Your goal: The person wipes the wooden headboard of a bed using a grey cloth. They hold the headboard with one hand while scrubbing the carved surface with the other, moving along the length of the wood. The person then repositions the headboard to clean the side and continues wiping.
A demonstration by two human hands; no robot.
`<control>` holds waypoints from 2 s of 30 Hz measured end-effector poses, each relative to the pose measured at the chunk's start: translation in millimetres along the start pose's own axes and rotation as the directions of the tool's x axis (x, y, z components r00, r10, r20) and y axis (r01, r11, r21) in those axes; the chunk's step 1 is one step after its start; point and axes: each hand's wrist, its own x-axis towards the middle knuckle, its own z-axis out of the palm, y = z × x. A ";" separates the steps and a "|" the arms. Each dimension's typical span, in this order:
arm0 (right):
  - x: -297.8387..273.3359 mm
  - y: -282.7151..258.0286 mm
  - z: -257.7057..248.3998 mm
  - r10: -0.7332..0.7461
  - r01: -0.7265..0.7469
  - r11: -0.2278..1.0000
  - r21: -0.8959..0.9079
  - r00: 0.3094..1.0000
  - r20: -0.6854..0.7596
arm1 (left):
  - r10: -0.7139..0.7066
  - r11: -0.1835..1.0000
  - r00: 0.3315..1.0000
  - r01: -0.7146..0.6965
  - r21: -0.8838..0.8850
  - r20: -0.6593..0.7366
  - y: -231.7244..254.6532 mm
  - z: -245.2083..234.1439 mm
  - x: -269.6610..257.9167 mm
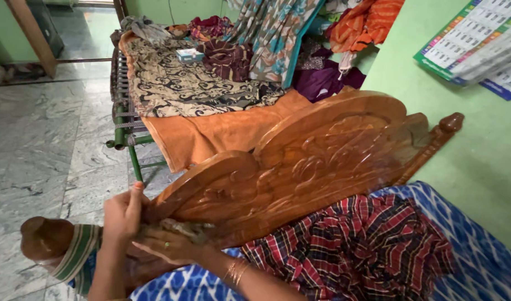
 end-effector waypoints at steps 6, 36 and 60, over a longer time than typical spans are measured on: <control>-32.1 74.9 -30.2 0.030 -0.008 0.976 -0.217 0.995 0.099 | 0.024 1.000 0.997 -0.024 -0.001 -0.072 23.1 -5.3 -7.5; 56.3 260.1 -373.3 0.408 -0.547 0.754 -0.364 0.824 -0.392 | -0.011 0.959 0.996 -0.015 0.283 0.090 23.5 -3.8 -4.9; 7.8 299.1 -414.9 0.281 -0.391 0.860 -0.328 0.900 -0.334 | 0.413 0.602 0.818 -0.574 0.555 0.399 232.8 167.4 17.9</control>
